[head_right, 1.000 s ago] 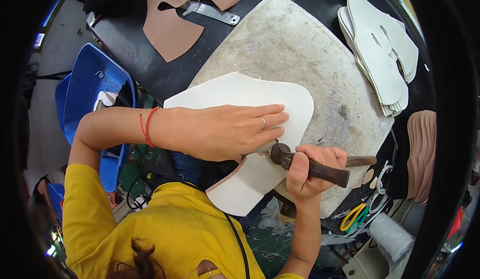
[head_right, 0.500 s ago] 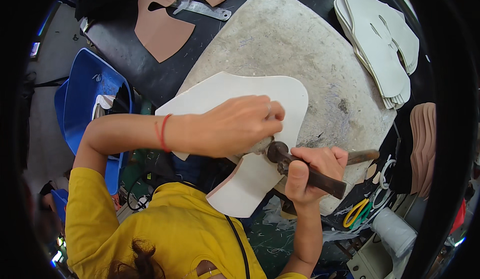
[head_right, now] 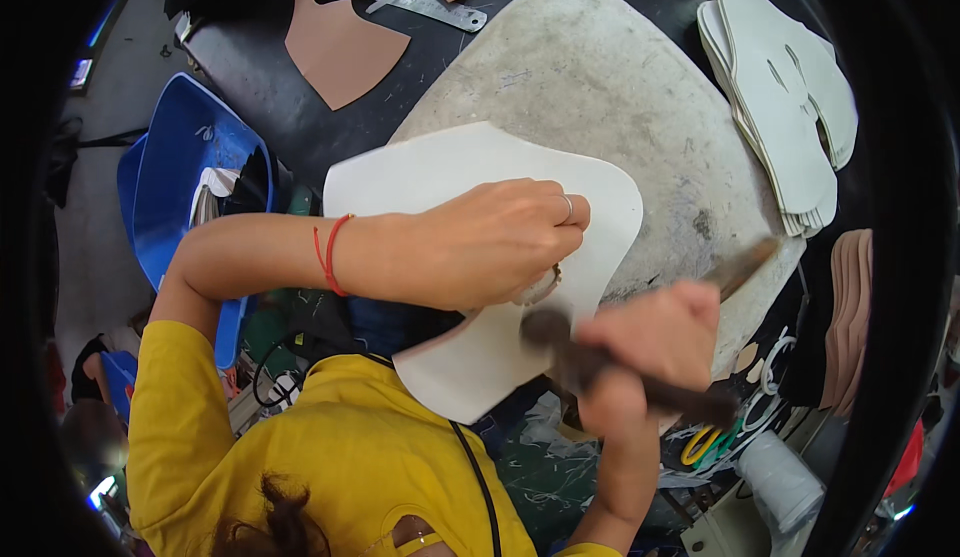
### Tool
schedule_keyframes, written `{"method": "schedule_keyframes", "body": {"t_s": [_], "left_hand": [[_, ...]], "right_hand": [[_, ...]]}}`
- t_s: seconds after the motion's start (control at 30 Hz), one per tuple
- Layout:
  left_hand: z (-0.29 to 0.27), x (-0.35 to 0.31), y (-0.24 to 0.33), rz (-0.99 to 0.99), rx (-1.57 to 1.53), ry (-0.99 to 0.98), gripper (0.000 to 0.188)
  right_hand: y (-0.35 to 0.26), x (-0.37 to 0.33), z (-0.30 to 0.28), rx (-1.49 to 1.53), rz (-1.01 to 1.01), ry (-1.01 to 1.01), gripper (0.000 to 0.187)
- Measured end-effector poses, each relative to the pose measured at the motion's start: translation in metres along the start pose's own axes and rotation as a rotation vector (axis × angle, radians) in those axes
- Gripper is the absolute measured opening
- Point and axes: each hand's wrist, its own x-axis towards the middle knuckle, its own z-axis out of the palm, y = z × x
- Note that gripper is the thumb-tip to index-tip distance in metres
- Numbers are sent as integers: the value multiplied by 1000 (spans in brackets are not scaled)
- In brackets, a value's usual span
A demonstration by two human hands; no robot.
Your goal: Hammering and assembling components of shoe uppers at a manufacturing workstation.
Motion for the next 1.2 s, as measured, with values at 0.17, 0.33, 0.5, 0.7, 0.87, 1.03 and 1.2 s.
{"method": "schedule_keyframes", "body": {"t_s": [0.17,0.33,0.5,0.7,0.87,1.03,1.2], "left_hand": [[-7,23,-20,320,43,-271,9],[9,25,-2,549,214,-326,6],[25,4,4,103,21,176,7],[18,15,-2,-29,-223,57,6],[15,-5,10,-293,-95,164,11],[22,-6,10,-239,-118,200,17],[17,-26,8,-336,-72,275,18]], "right_hand": [[5,-16,7,-92,75,85,10],[-13,-46,-4,-391,196,242,26],[1,-37,-5,-109,172,211,19],[10,-9,16,-277,43,248,19],[-1,-15,3,-61,237,65,28],[9,-8,18,-357,76,223,27],[2,-6,5,-86,40,44,13]]}}
